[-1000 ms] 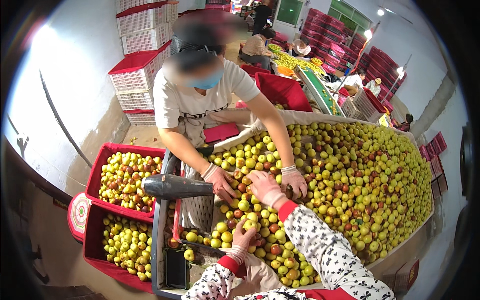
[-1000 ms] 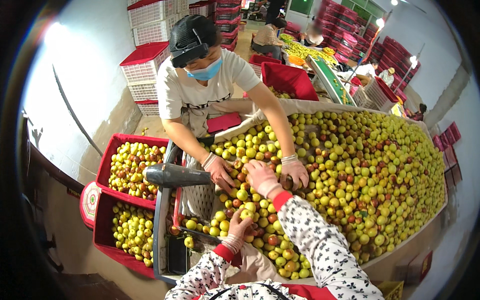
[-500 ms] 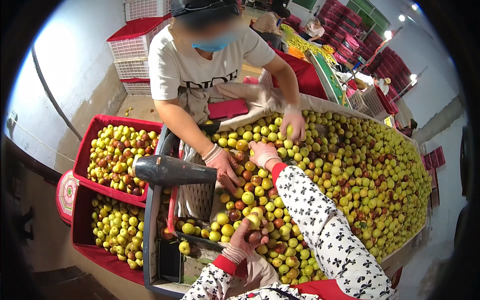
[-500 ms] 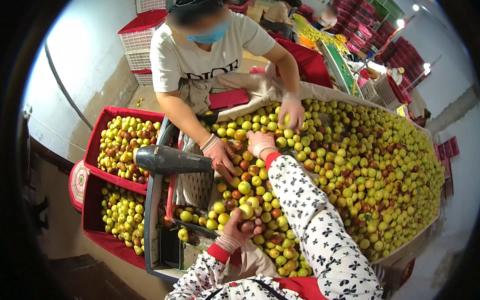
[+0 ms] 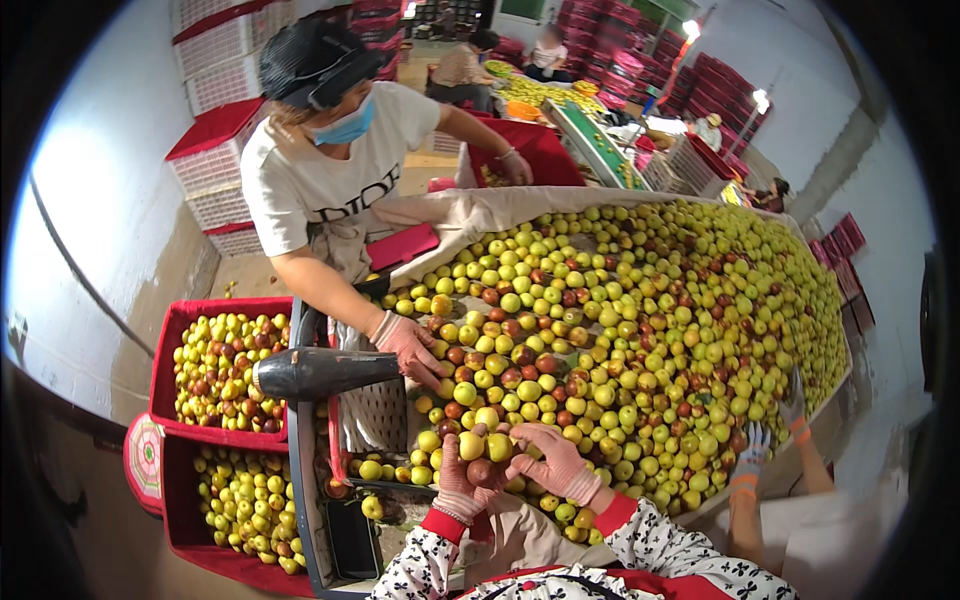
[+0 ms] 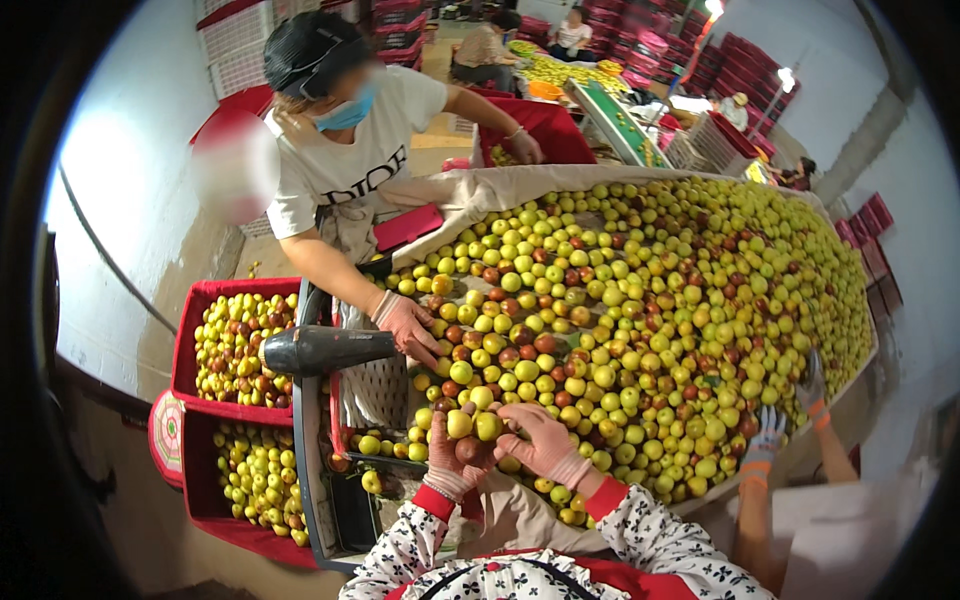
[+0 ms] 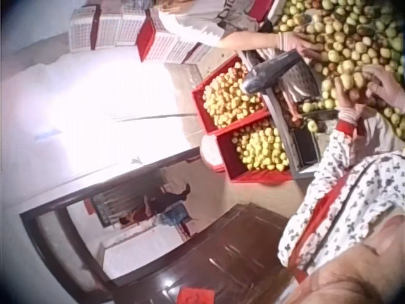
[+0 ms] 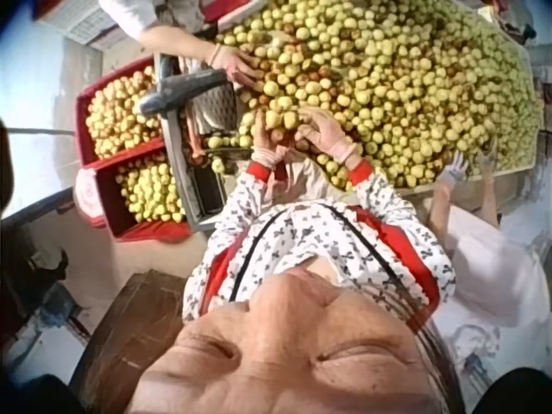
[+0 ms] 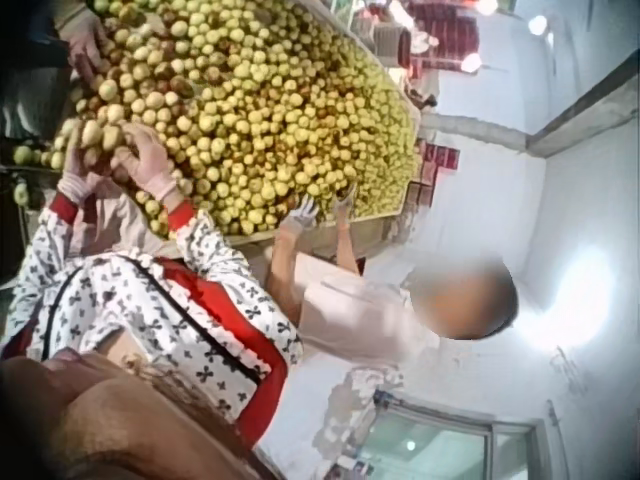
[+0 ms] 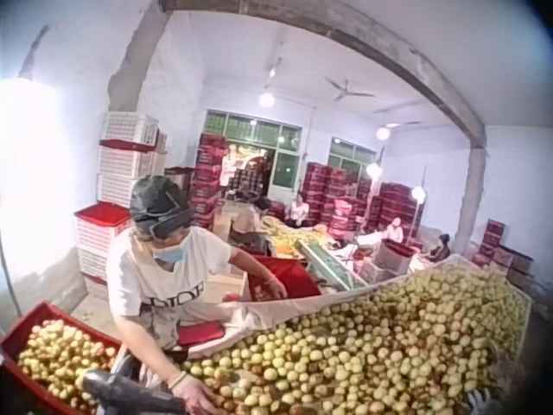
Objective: The person sorts yellow-green plums from a large pile on a table, picking them by hand and placing them into red crates. The person works alongside another worker who also sorts plums into crates.
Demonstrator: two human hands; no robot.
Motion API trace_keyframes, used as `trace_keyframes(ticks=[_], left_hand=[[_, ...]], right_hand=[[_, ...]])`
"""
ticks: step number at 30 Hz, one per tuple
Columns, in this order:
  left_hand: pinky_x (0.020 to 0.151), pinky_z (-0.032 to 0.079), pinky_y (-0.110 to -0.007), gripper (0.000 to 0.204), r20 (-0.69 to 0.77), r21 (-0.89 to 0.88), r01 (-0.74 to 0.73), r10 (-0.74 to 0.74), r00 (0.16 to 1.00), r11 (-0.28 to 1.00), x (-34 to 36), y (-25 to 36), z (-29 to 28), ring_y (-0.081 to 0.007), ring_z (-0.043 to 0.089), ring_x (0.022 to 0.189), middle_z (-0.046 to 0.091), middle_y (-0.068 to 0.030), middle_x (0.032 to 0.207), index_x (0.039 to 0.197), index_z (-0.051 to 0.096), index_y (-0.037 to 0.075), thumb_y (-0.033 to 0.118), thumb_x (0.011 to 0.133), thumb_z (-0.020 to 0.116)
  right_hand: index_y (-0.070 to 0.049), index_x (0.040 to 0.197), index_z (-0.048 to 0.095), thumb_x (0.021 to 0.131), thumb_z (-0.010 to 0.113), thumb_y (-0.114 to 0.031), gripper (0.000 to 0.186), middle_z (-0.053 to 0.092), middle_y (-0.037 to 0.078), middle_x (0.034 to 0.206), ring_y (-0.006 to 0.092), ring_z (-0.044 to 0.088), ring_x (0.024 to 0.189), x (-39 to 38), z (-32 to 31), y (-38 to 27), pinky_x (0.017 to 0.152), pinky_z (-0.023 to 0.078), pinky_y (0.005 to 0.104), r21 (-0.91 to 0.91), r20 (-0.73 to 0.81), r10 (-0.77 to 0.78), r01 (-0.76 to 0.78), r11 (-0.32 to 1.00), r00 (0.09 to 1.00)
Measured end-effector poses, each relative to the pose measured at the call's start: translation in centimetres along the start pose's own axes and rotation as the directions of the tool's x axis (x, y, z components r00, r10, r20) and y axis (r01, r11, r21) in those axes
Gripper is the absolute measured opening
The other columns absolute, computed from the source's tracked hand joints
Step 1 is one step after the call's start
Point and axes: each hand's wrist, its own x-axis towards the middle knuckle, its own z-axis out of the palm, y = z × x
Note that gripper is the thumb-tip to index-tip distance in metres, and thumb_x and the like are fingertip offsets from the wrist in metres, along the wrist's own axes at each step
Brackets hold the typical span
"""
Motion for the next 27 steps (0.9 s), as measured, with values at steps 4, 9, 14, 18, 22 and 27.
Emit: trace_keyframes(ticks=[4,9,14,18,22,27], left_hand=[[0.086,0.058,-0.054,0.059,-0.037,0.069,0.041,-0.038,0.999,0.997,-0.2,-0.5,-0.3,-0.0459,0.052,0.123,0.055,-0.0118,0.137,0.123,0.062,0.017,0.063,0.087,0.063],[0.070,0.063,-0.043,0.058,-0.035,0.129,0.221,-0.219,0.975,0.967,0.1,0.0,-0.8,-0.0425,0.058,0.117,0.055,-0.0092,0.137,0.120,0.060,0.017,0.066,0.089,0.059],[0.069,0.063,-0.040,0.057,-0.088,0.253,0.271,-0.257,0.963,0.929,0.2,-0.3,-0.1,-0.0406,0.058,0.112,0.052,-0.0105,0.136,0.117,0.058,0.015,0.064,0.088,0.062],[0.068,0.062,-0.040,0.057,-0.078,0.246,0.254,-0.242,0.967,0.935,0.4,-0.7,0.2,-0.0419,0.057,0.110,0.051,-0.0111,0.135,0.116,0.059,0.014,0.064,0.089,0.061],[0.066,0.061,-0.039,0.057,-0.128,0.240,0.192,-0.165,0.978,0.952,0.6,-0.5,-0.5,-0.0459,0.056,0.115,0.055,-0.0102,0.134,0.113,0.063,0.015,0.066,0.086,0.063],[0.064,0.061,-0.039,0.056,-0.249,0.169,0.062,-0.018,0.968,0.984,0.8,-0.6,-0.2,-0.0463,0.054,0.115,0.056,-0.0104,0.132,0.112,0.064,0.017,0.066,0.086,0.061]], right_hand=[[-0.010,0.117,0.062,0.088,0.070,-0.038,0.042,0.064,0.012,0.120,0.0348,0.058,0.114,-3.8,-1.7,2.9,0.099,0.046,0.0445,-0.332,-0.166,0.053,-0.107,0.937,0.985],[-0.015,0.125,0.061,0.085,0.069,-0.034,0.045,0.054,0.008,0.136,0.0330,0.044,0.131,-6.4,-5.6,6.5,0.110,0.036,0.0453,-0.613,-0.297,0.193,-0.342,0.713,0.935],[-0.010,0.140,0.049,0.087,0.066,-0.041,0.064,0.044,0.012,0.146,0.0296,0.031,0.143,-2.7,-9.2,11.1,0.116,0.032,0.0430,-0.669,-0.366,0.269,-0.452,0.589,0.891],[-0.014,0.150,0.030,0.083,0.067,-0.050,0.085,0.046,0.013,0.145,0.0320,0.039,0.137,2.7,-6.8,10.2,0.107,0.041,0.0420,-0.666,-0.266,0.293,-0.395,0.633,0.918],[-0.025,0.151,0.029,0.087,0.064,-0.048,0.077,0.048,0.016,0.139,0.0352,0.045,0.127,8.0,-4.2,8.5,0.100,0.047,0.0431,-0.715,-0.122,0.303,-0.295,0.633,0.945],[-0.032,0.148,0.036,0.089,0.063,-0.035,0.066,0.049,0.014,0.131,0.0346,0.043,0.126,9.8,-0.5,8.9,0.091,0.053,0.0445,-0.693,-0.072,0.202,-0.195,0.694,0.977]])
